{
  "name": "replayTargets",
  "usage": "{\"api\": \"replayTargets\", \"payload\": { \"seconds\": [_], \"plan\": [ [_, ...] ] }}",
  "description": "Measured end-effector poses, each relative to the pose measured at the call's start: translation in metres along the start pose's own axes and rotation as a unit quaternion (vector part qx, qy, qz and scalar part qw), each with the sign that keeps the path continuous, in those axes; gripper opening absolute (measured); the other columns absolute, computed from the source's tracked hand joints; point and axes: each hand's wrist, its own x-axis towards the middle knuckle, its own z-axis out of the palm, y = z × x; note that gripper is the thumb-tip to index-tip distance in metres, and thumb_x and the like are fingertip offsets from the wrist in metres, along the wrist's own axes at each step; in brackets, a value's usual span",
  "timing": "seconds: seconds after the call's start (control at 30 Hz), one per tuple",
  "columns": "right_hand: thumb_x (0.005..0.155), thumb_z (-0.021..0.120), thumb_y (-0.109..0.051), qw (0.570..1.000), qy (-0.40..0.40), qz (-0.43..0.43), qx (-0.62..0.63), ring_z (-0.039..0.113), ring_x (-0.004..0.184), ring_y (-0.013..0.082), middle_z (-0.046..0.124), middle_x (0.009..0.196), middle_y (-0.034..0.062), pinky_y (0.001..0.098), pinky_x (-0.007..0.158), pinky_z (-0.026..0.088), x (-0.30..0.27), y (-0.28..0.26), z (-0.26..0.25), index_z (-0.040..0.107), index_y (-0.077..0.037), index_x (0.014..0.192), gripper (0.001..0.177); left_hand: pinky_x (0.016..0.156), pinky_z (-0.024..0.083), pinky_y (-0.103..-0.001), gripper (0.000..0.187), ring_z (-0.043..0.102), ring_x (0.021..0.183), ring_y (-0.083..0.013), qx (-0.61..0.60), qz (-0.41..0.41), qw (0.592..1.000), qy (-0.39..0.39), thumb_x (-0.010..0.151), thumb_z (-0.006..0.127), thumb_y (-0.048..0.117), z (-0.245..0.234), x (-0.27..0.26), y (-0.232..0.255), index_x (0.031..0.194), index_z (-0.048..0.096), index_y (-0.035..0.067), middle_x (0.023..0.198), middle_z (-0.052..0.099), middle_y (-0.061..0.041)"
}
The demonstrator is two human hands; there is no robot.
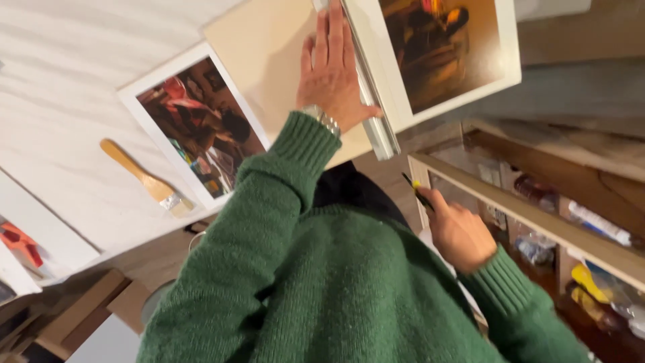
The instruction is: Cutting a piece of mat board or paper using a utility knife and a ruler on a workbench.
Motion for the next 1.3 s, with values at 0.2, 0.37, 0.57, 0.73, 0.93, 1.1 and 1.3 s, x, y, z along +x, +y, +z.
{"api": "replayTargets", "payload": {
  "seconds": [0.2,0.37,0.57,0.73,0.93,1.1,1.3],
  "plan": [
    [0.092,0.055,-0.010,0.979,0.130,-0.108,0.113,0.066,0.079,0.0479,0.070,0.093,0.0256,0.0576,0.065,0.053,0.008,-0.041,-0.055,0.048,-0.015,0.142,0.051,0.126,0.019,-0.057,0.151,0.008,0.157,-0.0411,-0.008,0.001,1.000,0.030,0.057,0.087,0.075,0.005,-0.002,0.003,0.156,0.019,-0.017,0.167,0.000,-0.026],
    [0.099,0.059,-0.009,0.973,0.181,-0.105,0.099,0.065,0.081,0.0489,0.069,0.093,0.0264,0.0591,0.070,0.051,0.068,-0.082,-0.086,0.049,-0.015,0.143,0.046,0.127,0.017,-0.055,0.152,0.004,0.157,-0.0395,-0.003,-0.005,1.000,-0.011,0.058,0.086,0.074,-0.001,-0.001,0.004,0.156,0.013,-0.016,0.166,-0.004,-0.027],
    [0.104,0.061,-0.004,0.932,0.265,-0.215,0.120,0.067,0.090,0.0484,0.070,0.102,0.0264,0.0579,0.075,0.052,0.152,-0.114,-0.116,0.045,-0.010,0.145,0.045,0.128,0.017,-0.053,0.152,0.001,0.158,-0.0389,0.031,-0.006,0.998,-0.048,0.060,0.078,0.082,-0.010,-0.001,0.006,0.157,0.007,-0.012,0.166,-0.005,-0.027],
    [0.103,0.062,-0.004,0.931,0.271,-0.223,0.105,0.068,0.091,0.0483,0.071,0.101,0.0263,0.0570,0.076,0.053,0.183,-0.129,-0.127,0.044,-0.011,0.146,0.046,0.128,0.020,-0.052,0.151,0.003,0.158,-0.0372,0.050,-0.008,0.998,-0.043,0.060,0.073,0.085,-0.014,-0.001,0.007,0.159,0.011,-0.012,0.167,-0.002,-0.026],
    [0.103,0.061,-0.007,0.945,0.246,-0.196,0.089,0.067,0.091,0.0479,0.071,0.097,0.0256,0.0577,0.075,0.052,0.192,-0.134,-0.131,0.045,-0.013,0.142,0.043,0.126,0.019,-0.053,0.142,0.004,0.157,-0.0386,0.059,-0.005,0.997,-0.046,0.062,0.073,0.082,-0.017,0.001,0.008,0.158,0.021,-0.009,0.167,0.000,-0.026],
    [0.103,0.057,-0.010,0.964,0.189,-0.169,0.084,0.068,0.088,0.0481,0.071,0.093,0.0259,0.0585,0.077,0.053,0.189,-0.142,-0.139,0.044,-0.013,0.141,0.041,0.127,0.017,-0.053,0.143,0.003,0.158,-0.0378,0.059,-0.006,0.997,-0.046,0.063,0.074,0.081,-0.010,0.001,0.007,0.158,0.018,-0.010,0.167,-0.001,-0.025],
    [0.098,0.054,-0.005,0.953,0.202,-0.209,0.090,0.069,0.080,0.0473,0.071,0.091,0.0259,0.0596,0.070,0.053,0.154,-0.103,-0.104,0.045,-0.012,0.140,0.043,0.126,0.016,-0.053,0.145,0.001,0.157,-0.0378,0.058,-0.012,0.996,-0.064,0.063,0.079,0.077,-0.019,0.001,0.008,0.159,0.011,-0.008,0.166,-0.004,-0.027]
  ]
}}
